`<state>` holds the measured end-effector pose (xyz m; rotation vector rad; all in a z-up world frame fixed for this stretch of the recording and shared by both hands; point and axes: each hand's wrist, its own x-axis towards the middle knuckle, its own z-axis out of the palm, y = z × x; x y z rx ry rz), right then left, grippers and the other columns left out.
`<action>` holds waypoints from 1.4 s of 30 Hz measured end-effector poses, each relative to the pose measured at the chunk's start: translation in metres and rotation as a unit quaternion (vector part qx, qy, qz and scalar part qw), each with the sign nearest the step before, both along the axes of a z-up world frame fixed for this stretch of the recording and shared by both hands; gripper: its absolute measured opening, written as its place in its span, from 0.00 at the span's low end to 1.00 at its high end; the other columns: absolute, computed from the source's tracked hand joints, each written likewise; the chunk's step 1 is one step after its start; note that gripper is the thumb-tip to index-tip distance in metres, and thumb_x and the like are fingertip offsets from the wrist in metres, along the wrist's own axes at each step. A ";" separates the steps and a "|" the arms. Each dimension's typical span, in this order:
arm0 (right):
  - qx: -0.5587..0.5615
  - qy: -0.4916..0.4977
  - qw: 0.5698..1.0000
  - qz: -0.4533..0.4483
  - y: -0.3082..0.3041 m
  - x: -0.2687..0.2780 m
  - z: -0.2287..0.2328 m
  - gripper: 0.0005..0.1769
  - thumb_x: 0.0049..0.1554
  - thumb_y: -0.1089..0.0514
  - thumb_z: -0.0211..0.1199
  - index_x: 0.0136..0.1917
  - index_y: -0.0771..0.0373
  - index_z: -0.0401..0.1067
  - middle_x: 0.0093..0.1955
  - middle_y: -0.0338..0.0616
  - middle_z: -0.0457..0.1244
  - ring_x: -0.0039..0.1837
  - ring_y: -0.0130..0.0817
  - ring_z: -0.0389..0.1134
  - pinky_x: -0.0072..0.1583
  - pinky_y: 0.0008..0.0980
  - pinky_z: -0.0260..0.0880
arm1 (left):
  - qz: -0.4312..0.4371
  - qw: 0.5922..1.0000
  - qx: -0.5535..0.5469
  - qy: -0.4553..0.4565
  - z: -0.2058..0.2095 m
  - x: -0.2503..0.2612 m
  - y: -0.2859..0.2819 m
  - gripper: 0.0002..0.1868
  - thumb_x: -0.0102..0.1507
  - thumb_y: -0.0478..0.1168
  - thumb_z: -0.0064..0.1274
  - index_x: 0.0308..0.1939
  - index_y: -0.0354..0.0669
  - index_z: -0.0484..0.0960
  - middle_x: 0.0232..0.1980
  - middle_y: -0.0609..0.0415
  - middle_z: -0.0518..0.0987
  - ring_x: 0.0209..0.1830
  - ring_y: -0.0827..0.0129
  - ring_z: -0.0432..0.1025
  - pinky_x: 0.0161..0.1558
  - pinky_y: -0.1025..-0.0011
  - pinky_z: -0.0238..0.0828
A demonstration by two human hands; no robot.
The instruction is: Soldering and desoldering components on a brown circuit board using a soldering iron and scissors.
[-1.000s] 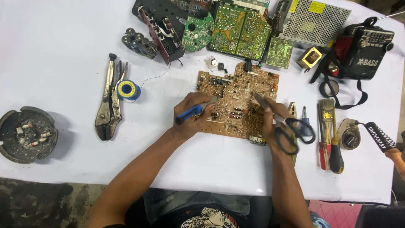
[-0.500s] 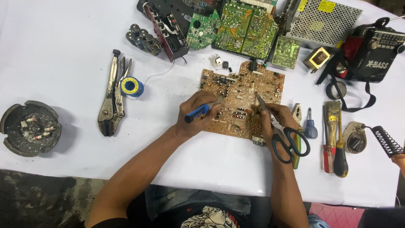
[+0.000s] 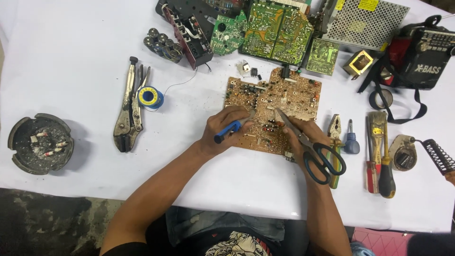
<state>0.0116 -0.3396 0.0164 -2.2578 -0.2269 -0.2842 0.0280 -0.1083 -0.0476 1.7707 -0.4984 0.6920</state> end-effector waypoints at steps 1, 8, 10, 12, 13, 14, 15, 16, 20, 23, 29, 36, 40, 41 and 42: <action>-0.001 0.000 1.000 -0.002 -0.005 0.002 -0.003 0.14 0.56 0.64 0.77 0.56 0.66 0.82 0.41 0.59 0.71 0.45 0.57 0.74 0.45 0.47 0.72 | -0.002 1.000 -0.001 0.000 -0.002 0.000 0.000 0.09 0.65 0.38 0.64 0.46 0.40 0.82 0.41 0.47 0.82 0.39 0.52 0.82 0.40 0.62 0.84; 0.005 0.049 0.999 0.022 -0.017 0.006 -0.019 0.15 0.62 0.57 0.70 0.62 0.60 0.81 0.42 0.54 0.70 0.42 0.49 0.72 0.43 0.43 0.67 | -0.012 1.000 -0.006 0.016 -0.004 0.000 -0.003 0.10 0.65 0.40 0.64 0.47 0.41 0.83 0.41 0.47 0.82 0.39 0.52 0.82 0.39 0.62 0.84; 0.009 0.057 0.998 0.029 -0.012 0.006 -0.010 0.15 0.62 0.57 0.70 0.62 0.57 0.82 0.42 0.53 0.70 0.41 0.46 0.71 0.42 0.41 0.66 | -0.010 1.000 -0.011 0.022 -0.002 0.000 -0.002 0.10 0.66 0.41 0.63 0.47 0.41 0.83 0.41 0.46 0.82 0.39 0.51 0.82 0.39 0.61 0.84; -0.038 0.054 0.998 -0.008 -0.001 0.004 0.015 0.14 0.69 0.59 0.60 0.64 0.65 0.79 0.42 0.58 0.69 0.39 0.49 0.69 0.43 0.44 0.67 | -0.016 1.000 -0.016 0.020 0.000 -0.001 -0.001 0.11 0.65 0.41 0.64 0.47 0.40 0.82 0.41 0.46 0.82 0.39 0.51 0.83 0.39 0.61 0.84; -0.039 0.054 0.998 -0.008 -0.004 0.005 0.008 0.14 0.69 0.59 0.60 0.64 0.65 0.79 0.42 0.58 0.69 0.39 0.49 0.69 0.43 0.44 0.67 | -0.015 1.000 -0.017 0.021 -0.004 -0.001 -0.003 0.11 0.65 0.41 0.64 0.47 0.40 0.82 0.41 0.46 0.82 0.39 0.51 0.83 0.39 0.61 0.84; -0.021 0.045 0.999 -0.003 -0.007 0.006 0.001 0.14 0.67 0.59 0.62 0.63 0.64 0.80 0.42 0.56 0.69 0.40 0.48 0.69 0.43 0.43 0.66 | -0.011 1.000 -0.007 0.017 -0.008 -0.001 -0.004 0.11 0.65 0.40 0.65 0.47 0.41 0.83 0.41 0.46 0.82 0.40 0.51 0.83 0.40 0.60 0.84; -0.003 0.036 0.999 0.002 -0.010 0.008 -0.007 0.14 0.66 0.59 0.64 0.62 0.62 0.81 0.41 0.55 0.69 0.41 0.48 0.70 0.43 0.42 0.66 | -0.007 1.000 0.003 0.013 -0.011 -0.001 -0.005 0.11 0.64 0.40 0.66 0.46 0.41 0.83 0.41 0.46 0.82 0.40 0.51 0.82 0.40 0.60 0.84; -0.002 0.035 0.999 0.002 -0.012 0.007 -0.009 0.14 0.66 0.59 0.64 0.62 0.62 0.81 0.41 0.55 0.69 0.41 0.48 0.70 0.43 0.42 0.66 | -0.007 1.000 0.004 0.012 -0.007 0.000 -0.005 0.11 0.64 0.40 0.66 0.46 0.41 0.83 0.41 0.46 0.82 0.40 0.51 0.82 0.40 0.60 0.84; 0.026 0.054 0.998 0.011 -0.013 0.007 -0.005 0.13 0.66 0.56 0.63 0.61 0.61 0.82 0.42 0.53 0.70 0.41 0.45 0.70 0.45 0.42 0.67 | -0.011 0.999 -0.025 0.024 -0.004 -0.001 -0.004 0.11 0.64 0.39 0.66 0.46 0.41 0.84 0.43 0.46 0.82 0.41 0.50 0.83 0.41 0.60 0.84; 0.027 0.042 0.999 0.009 -0.015 0.008 -0.006 0.14 0.67 0.57 0.62 0.62 0.62 0.81 0.42 0.54 0.70 0.42 0.46 0.70 0.46 0.43 0.66 | -0.010 0.999 -0.038 0.027 -0.006 -0.001 -0.007 0.11 0.64 0.40 0.66 0.46 0.40 0.84 0.43 0.46 0.82 0.42 0.50 0.83 0.42 0.60 0.84; 0.013 0.056 0.998 0.016 -0.007 0.006 0.005 0.14 0.66 0.57 0.62 0.62 0.61 0.81 0.44 0.55 0.71 0.44 0.51 0.72 0.46 0.45 0.68 | -0.020 0.999 -0.036 0.033 0.002 0.001 -0.009 0.10 0.64 0.40 0.66 0.46 0.42 0.84 0.43 0.48 0.83 0.42 0.52 0.83 0.43 0.62 0.83; 0.021 0.032 0.999 0.012 -0.014 0.006 -0.013 0.14 0.65 0.60 0.64 0.63 0.63 0.81 0.45 0.57 0.71 0.44 0.51 0.72 0.45 0.45 0.67 | -0.024 0.998 -0.030 0.040 0.005 -0.001 -0.006 0.10 0.63 0.40 0.67 0.46 0.43 0.85 0.45 0.48 0.84 0.43 0.53 0.83 0.44 0.62 0.84; 0.010 0.056 0.998 0.007 -0.014 0.008 -0.004 0.15 0.68 0.59 0.62 0.66 0.60 0.79 0.44 0.56 0.70 0.43 0.53 0.71 0.46 0.44 0.68 | -0.039 0.997 -0.034 0.051 0.001 0.001 -0.007 0.10 0.64 0.38 0.65 0.49 0.44 0.85 0.46 0.47 0.84 0.46 0.50 0.82 0.45 0.58 0.83; 0.020 0.063 0.998 0.015 -0.015 0.008 -0.006 0.16 0.66 0.58 0.64 0.66 0.60 0.80 0.43 0.55 0.71 0.43 0.51 0.71 0.46 0.43 0.68 | -0.041 0.997 -0.030 0.052 -0.001 0.001 -0.007 0.10 0.64 0.38 0.66 0.48 0.44 0.86 0.46 0.47 0.84 0.46 0.50 0.83 0.46 0.58 0.83; 0.030 0.070 0.997 0.024 -0.016 0.009 -0.009 0.16 0.65 0.57 0.67 0.65 0.59 0.80 0.43 0.55 0.71 0.42 0.49 0.72 0.45 0.42 0.68 | -0.043 0.997 -0.025 0.054 -0.004 0.001 -0.006 0.10 0.63 0.38 0.67 0.48 0.44 0.86 0.46 0.47 0.84 0.45 0.51 0.83 0.46 0.59 0.83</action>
